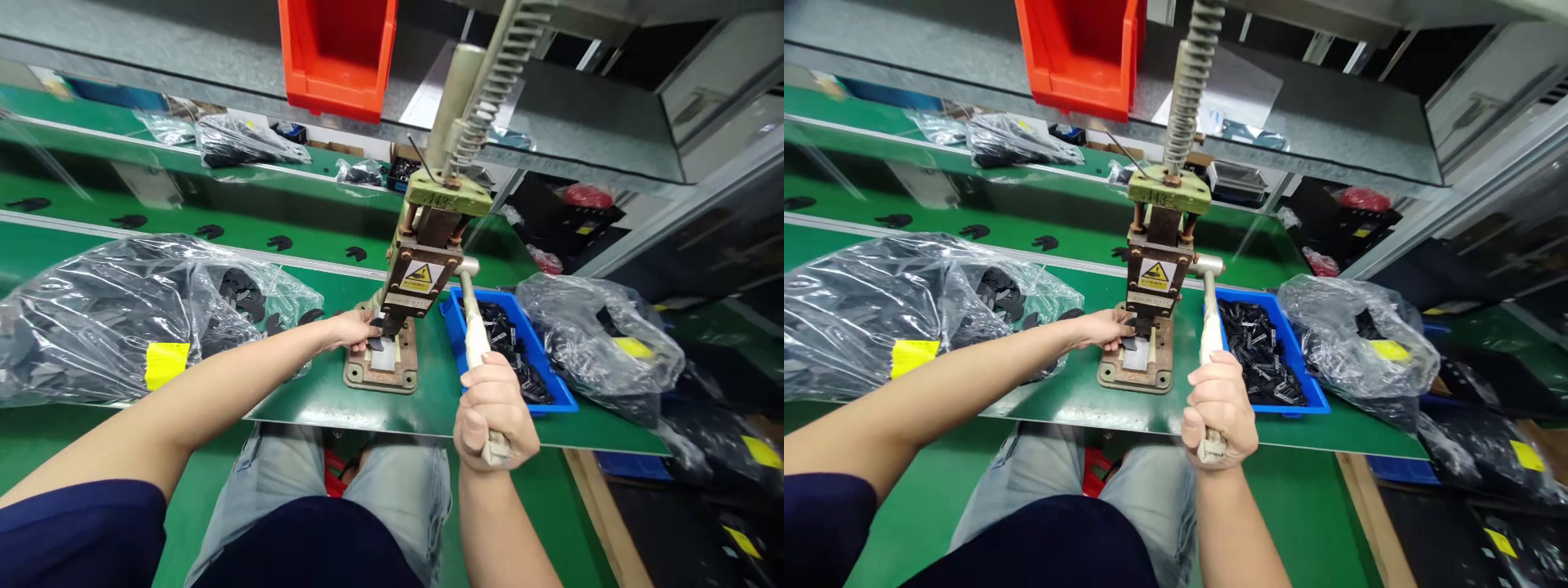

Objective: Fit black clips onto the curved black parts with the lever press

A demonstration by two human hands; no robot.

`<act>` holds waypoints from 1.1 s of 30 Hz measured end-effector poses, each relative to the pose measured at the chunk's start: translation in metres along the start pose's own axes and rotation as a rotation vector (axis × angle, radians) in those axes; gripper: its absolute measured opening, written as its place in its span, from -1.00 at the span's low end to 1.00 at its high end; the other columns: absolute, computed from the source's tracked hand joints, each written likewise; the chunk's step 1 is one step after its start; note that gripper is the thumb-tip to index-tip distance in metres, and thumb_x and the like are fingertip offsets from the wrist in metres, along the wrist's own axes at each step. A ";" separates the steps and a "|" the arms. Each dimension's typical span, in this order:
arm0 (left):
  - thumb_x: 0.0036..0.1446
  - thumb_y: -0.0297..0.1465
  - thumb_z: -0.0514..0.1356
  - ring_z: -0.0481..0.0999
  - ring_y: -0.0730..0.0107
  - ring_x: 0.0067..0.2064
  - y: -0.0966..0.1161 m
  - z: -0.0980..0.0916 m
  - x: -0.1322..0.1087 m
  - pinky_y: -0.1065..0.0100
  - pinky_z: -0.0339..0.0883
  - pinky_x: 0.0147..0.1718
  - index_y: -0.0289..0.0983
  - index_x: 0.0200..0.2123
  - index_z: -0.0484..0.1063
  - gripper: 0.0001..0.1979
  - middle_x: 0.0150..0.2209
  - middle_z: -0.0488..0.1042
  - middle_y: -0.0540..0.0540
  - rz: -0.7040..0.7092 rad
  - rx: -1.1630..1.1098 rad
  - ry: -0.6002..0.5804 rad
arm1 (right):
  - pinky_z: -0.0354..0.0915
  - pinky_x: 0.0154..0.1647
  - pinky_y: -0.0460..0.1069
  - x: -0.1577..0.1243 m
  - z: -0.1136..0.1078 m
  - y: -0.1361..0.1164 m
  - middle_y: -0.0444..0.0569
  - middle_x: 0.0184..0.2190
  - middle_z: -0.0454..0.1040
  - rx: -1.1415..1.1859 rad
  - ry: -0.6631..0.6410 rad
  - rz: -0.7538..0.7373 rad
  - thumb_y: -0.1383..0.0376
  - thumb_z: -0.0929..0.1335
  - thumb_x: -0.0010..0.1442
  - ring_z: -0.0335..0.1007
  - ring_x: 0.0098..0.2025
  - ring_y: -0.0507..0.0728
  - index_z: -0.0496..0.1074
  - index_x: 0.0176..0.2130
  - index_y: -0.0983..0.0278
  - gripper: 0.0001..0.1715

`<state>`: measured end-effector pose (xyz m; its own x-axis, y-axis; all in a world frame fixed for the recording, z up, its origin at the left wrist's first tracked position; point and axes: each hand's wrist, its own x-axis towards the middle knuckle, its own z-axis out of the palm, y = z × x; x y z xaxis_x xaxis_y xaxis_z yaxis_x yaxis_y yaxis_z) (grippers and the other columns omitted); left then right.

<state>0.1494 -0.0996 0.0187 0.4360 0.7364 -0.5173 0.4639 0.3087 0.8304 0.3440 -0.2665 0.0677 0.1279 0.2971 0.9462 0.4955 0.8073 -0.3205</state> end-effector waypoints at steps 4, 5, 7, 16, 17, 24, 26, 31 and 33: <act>0.24 -0.32 0.33 0.51 0.46 -0.52 -0.003 -0.018 -0.004 0.48 0.35 -0.55 -0.27 -0.27 0.39 -0.80 -0.44 0.55 -0.07 0.152 -0.101 -0.130 | 0.43 0.06 0.35 0.001 -0.001 -0.001 -0.20 -0.54 0.42 0.001 -0.009 0.008 0.33 0.40 0.23 0.50 -0.36 0.11 0.33 -0.51 0.24 -0.71; 0.22 -0.30 0.34 0.56 0.45 -0.45 -0.004 -0.029 -0.005 0.47 0.38 -0.51 -0.29 -0.25 0.42 -0.80 -0.33 0.59 -0.12 0.211 -0.118 -0.174 | 0.43 0.06 0.36 0.001 -0.001 -0.001 -0.20 -0.54 0.42 -0.002 -0.010 0.009 0.34 0.40 0.22 0.50 -0.36 0.11 0.34 -0.51 0.23 -0.71; 0.21 -0.27 0.32 0.59 0.42 -0.35 -0.009 -0.057 -0.005 0.45 0.39 -0.46 -0.29 -0.16 0.49 -0.77 -0.18 0.62 -0.17 0.315 -0.074 -0.161 | 0.44 0.05 0.36 0.001 -0.002 -0.001 -0.20 -0.54 0.42 -0.007 -0.007 0.006 0.33 0.41 0.22 0.51 -0.36 0.12 0.34 -0.51 0.23 -0.72; 0.11 -0.30 0.36 0.49 -0.01 0.18 -0.050 -0.115 0.009 0.15 0.27 0.21 -0.19 0.10 0.57 -0.55 0.14 0.57 -0.22 0.512 1.038 0.231 | 0.46 0.03 0.36 0.002 0.002 0.000 -0.21 -0.55 0.43 -0.014 0.015 -0.004 0.34 0.40 0.22 0.52 -0.37 0.12 0.32 -0.51 0.24 -0.70; 0.14 -0.25 0.35 0.45 -0.05 0.22 -0.052 -0.111 0.011 0.11 0.23 0.24 -0.21 0.15 0.54 -0.51 0.18 0.55 -0.25 0.516 1.094 0.229 | 0.45 0.03 0.36 0.002 0.002 0.000 -0.21 -0.55 0.43 -0.016 0.015 -0.007 0.34 0.41 0.22 0.51 -0.37 0.12 0.32 -0.52 0.24 -0.70; 0.00 -0.13 0.46 0.57 -0.03 0.00 -0.049 -0.094 0.023 0.22 0.35 -0.04 -0.26 0.11 0.49 -0.37 -0.06 0.63 -0.25 0.371 0.943 0.212 | 0.45 0.00 0.36 0.002 -0.001 0.000 -0.21 -0.55 0.43 -0.037 -0.007 -0.006 0.31 0.41 0.23 0.50 -0.38 0.11 0.32 -0.52 0.24 -0.69; 0.01 -0.23 0.46 0.59 0.14 -0.19 -0.050 -0.091 0.022 0.32 0.33 -0.24 -0.24 0.04 0.49 -0.47 -0.24 0.61 -0.12 0.344 0.743 0.220 | 0.46 0.00 0.36 0.002 -0.001 0.000 -0.22 -0.55 0.44 -0.039 -0.014 -0.005 0.30 0.41 0.24 0.50 -0.39 0.11 0.31 -0.52 0.23 -0.68; 0.08 -0.15 0.42 0.40 0.41 -0.46 -0.051 -0.080 0.012 0.41 0.19 -0.48 -0.22 -0.33 0.42 -0.68 -0.47 0.43 0.05 0.432 0.236 0.192 | 0.45 -0.02 0.35 0.003 0.003 0.001 -0.22 -0.56 0.42 -0.037 0.024 -0.019 0.29 0.41 0.25 0.49 -0.40 0.10 0.28 -0.53 0.23 -0.64; 0.10 -0.09 0.41 0.40 0.42 -0.49 -0.049 -0.073 0.008 0.42 0.22 -0.50 -0.22 -0.38 0.40 -0.64 -0.49 0.42 0.04 0.417 0.125 0.110 | 0.45 -0.03 0.34 0.003 0.005 0.001 -0.22 -0.57 0.41 -0.041 0.046 -0.027 0.29 0.41 0.25 0.47 -0.42 0.09 0.27 -0.54 0.23 -0.63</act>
<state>0.0735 -0.0651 -0.0110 0.5241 0.8441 -0.1130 0.3587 -0.0985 0.9282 0.3408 -0.2625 0.0696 0.1531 0.2507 0.9559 0.5338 0.7930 -0.2935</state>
